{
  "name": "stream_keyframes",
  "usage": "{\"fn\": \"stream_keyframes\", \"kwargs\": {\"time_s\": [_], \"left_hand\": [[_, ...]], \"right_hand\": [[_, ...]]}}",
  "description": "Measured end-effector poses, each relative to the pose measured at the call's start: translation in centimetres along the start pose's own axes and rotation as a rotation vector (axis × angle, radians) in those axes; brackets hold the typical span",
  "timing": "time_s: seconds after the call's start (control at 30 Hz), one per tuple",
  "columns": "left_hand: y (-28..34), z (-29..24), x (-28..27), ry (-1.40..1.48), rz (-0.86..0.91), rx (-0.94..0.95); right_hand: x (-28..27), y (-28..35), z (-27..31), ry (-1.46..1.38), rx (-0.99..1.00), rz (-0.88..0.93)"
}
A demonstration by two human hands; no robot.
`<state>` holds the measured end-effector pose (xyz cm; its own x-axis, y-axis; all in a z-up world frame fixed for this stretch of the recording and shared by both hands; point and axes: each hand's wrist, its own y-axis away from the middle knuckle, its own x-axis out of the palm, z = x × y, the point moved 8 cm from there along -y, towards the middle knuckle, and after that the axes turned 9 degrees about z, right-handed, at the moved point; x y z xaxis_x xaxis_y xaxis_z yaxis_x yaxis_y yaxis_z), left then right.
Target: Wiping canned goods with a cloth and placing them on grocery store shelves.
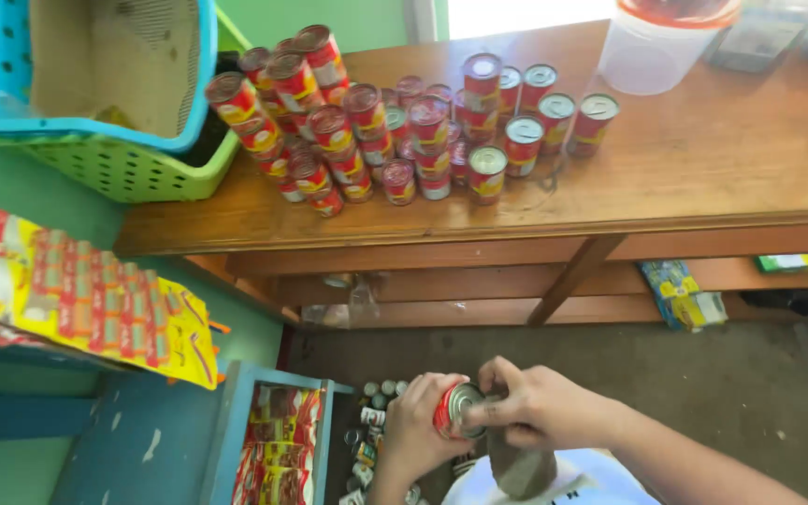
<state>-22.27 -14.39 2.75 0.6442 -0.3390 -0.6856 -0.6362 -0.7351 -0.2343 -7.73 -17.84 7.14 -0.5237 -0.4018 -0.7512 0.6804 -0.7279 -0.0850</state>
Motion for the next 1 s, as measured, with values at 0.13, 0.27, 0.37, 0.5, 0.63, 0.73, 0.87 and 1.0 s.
{"fn": "stream_keyframes", "kwargs": {"time_s": [0.13, 0.27, 0.37, 0.5, 0.63, 0.73, 0.87, 1.0], "left_hand": [[0.8, 1.0, -1.9, 0.021, 0.016, 0.056], [2.1, 0.9, -3.7, 0.026, -0.050, 0.003], [2.8, 1.1, -4.6, -0.062, -0.130, 0.028], [3.0, 1.6, -4.8, 0.010, -0.198, 0.056], [1.8, 0.4, -3.2, 0.064, -0.221, 0.058], [0.8, 0.5, -0.9, -0.033, -0.209, -0.016], [-1.8, -2.9, -0.2, -0.217, -0.302, 0.057], [-4.3, -3.6, 2.5, -0.201, -0.430, 0.056]], "right_hand": [[-0.4, -1.9, 2.4, -0.014, -0.115, 0.020], [0.7, -2.2, 2.9, 0.067, -0.031, -0.040], [1.2, -2.3, 2.9, 0.214, -0.017, -0.079], [0.6, -2.3, 3.8, 0.251, 0.004, -0.099], [0.6, -1.8, 4.4, 0.119, 0.003, -0.068], [0.1, -0.2, 3.0, 0.189, 0.090, -0.208], [-0.5, 2.6, -1.1, 0.286, 0.212, -0.298], [-3.2, 5.3, -3.7, 0.317, 0.248, -0.370]]}}
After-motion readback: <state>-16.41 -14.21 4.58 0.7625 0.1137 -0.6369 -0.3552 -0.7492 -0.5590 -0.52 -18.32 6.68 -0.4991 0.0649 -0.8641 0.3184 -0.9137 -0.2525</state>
